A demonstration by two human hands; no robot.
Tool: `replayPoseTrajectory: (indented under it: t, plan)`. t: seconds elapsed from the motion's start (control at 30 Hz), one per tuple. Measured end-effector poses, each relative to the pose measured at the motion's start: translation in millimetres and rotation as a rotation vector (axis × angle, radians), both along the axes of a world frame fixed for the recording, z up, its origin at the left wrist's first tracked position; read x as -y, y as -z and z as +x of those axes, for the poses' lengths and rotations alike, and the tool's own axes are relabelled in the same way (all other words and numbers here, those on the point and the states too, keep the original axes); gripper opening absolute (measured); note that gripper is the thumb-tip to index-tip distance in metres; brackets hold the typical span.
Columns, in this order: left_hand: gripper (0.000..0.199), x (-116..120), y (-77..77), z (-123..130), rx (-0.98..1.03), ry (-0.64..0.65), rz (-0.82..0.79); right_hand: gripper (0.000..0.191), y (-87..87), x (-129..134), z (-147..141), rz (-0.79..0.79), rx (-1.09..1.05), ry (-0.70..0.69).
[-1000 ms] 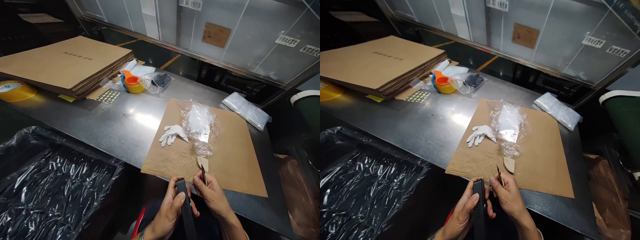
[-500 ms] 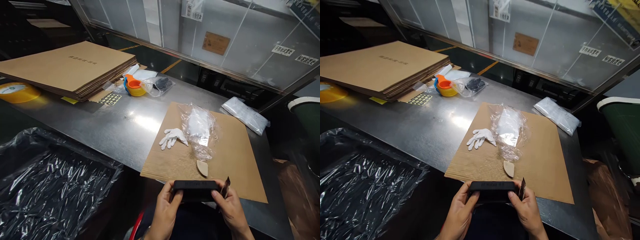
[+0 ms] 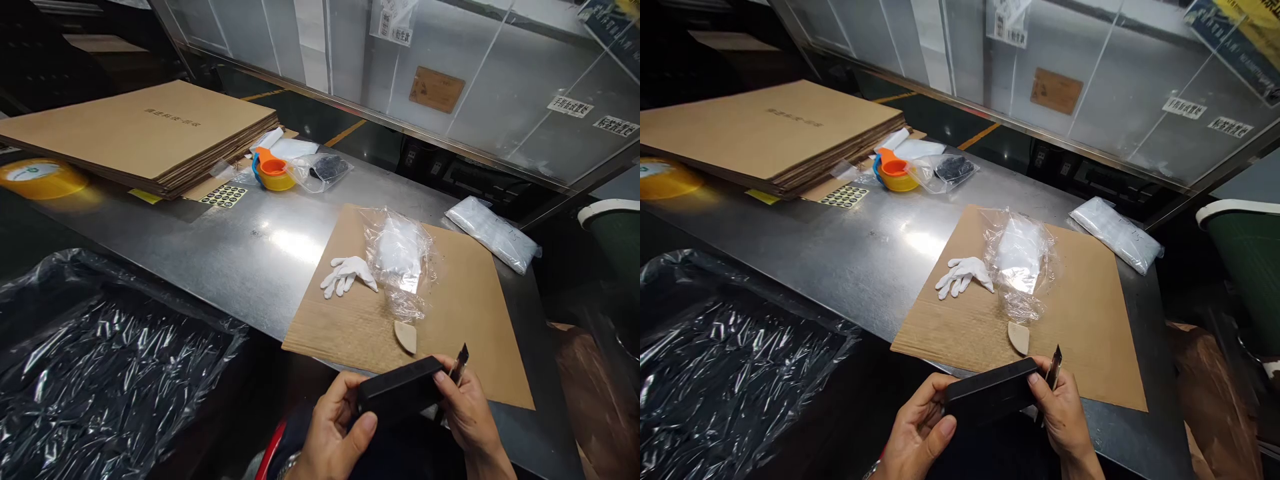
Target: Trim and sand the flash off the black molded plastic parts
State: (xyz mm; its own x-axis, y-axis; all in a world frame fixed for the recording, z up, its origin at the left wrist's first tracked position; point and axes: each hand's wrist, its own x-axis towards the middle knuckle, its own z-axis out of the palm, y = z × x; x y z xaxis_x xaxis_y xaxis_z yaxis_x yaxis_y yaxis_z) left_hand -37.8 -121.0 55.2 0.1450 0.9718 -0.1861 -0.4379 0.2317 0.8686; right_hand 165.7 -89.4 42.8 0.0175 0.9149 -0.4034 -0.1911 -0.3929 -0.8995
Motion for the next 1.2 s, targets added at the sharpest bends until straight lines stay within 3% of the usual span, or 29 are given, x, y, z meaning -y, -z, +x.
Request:
replayPoseTrajectory:
  t: [0.3, 0.43, 0.7, 0.87, 1.03, 1.2]
  plan:
    - [0.053, -4, 2.0, -16, 0.043, 0.244, 0.13, 0.025, 3.6, 0, 4, 0.01, 0.004, -0.048]
    - [0.045, -5, 1.2, -22, -0.082, 0.285, 0.241, 0.024, 3.3, 1, 4, -0.013, 0.016, -0.083]
    - [0.024, 3, 9.0, -20, 0.058, 0.303, 0.014, 0.024, 1.1, 0, 9, 0.007, 0.09, -0.065]
    - [0.028, 0, 6.6, -21, 0.048, 0.338, -0.021, 0.022, 3.1, 1, 14, 0.015, 0.098, -0.081]
    - [0.047, 0, 10.0, -26, -0.091, 0.405, 0.015, 0.025, 5.7, 2, 18, 0.029, 0.114, -0.115]
    - [0.042, -1, 8.3, -27, -0.068, 0.443, 0.003, 0.023, 6.3, 2, 18, 0.035, 0.13, -0.148]
